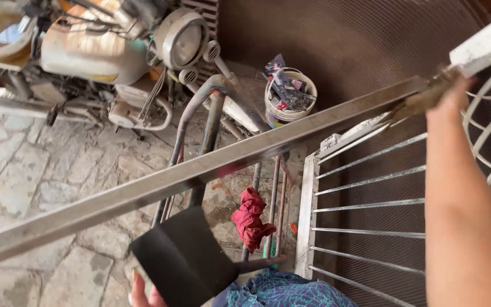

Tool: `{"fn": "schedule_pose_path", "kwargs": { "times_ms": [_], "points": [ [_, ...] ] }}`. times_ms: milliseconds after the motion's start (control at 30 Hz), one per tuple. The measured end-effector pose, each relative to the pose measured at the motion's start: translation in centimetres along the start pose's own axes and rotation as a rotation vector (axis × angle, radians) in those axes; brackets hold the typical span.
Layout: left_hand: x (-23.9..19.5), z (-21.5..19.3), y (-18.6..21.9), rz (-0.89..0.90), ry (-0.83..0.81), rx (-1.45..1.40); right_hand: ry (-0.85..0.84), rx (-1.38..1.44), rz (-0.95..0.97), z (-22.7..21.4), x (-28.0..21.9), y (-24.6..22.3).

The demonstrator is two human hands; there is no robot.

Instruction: The person is sanding a long metal bar using sandpaper and then wiping it down with a cloth to remove dust and debris.

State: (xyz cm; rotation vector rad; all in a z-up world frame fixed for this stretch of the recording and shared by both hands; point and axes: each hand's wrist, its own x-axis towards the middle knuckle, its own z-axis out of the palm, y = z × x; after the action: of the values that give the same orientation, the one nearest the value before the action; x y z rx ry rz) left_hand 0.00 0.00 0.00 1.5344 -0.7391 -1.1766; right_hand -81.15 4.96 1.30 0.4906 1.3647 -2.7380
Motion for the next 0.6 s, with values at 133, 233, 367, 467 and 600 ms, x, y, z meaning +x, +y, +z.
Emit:
{"fn": "schedule_pose_path", "kwargs": {
  "times_ms": [133,233,367,467,600],
  "points": [
    [-3.3,5.3,11.1,-0.751,0.023,-0.433,-0.236,-0.525,-0.347,-9.8,1.0,-0.7],
    [-3.8,4.9,11.1,-0.766,-0.134,-0.615,-0.623,-1.206,-0.928,-13.4,1.1,-2.3],
    [-4.1,5.7,11.6,-0.698,-0.334,-0.752,-1.063,-1.502,-1.258,-9.1,-6.1,0.6],
    [-4.5,5.2,11.5,-0.678,-0.42,-0.786,-1.094,-0.891,-0.293,-8.6,-23.0,-0.5],
    [-4.2,3.9,11.8,-0.683,-0.466,-0.819,-0.692,-0.629,-0.014,-3.8,-40.0,1.2]
  ]
}}
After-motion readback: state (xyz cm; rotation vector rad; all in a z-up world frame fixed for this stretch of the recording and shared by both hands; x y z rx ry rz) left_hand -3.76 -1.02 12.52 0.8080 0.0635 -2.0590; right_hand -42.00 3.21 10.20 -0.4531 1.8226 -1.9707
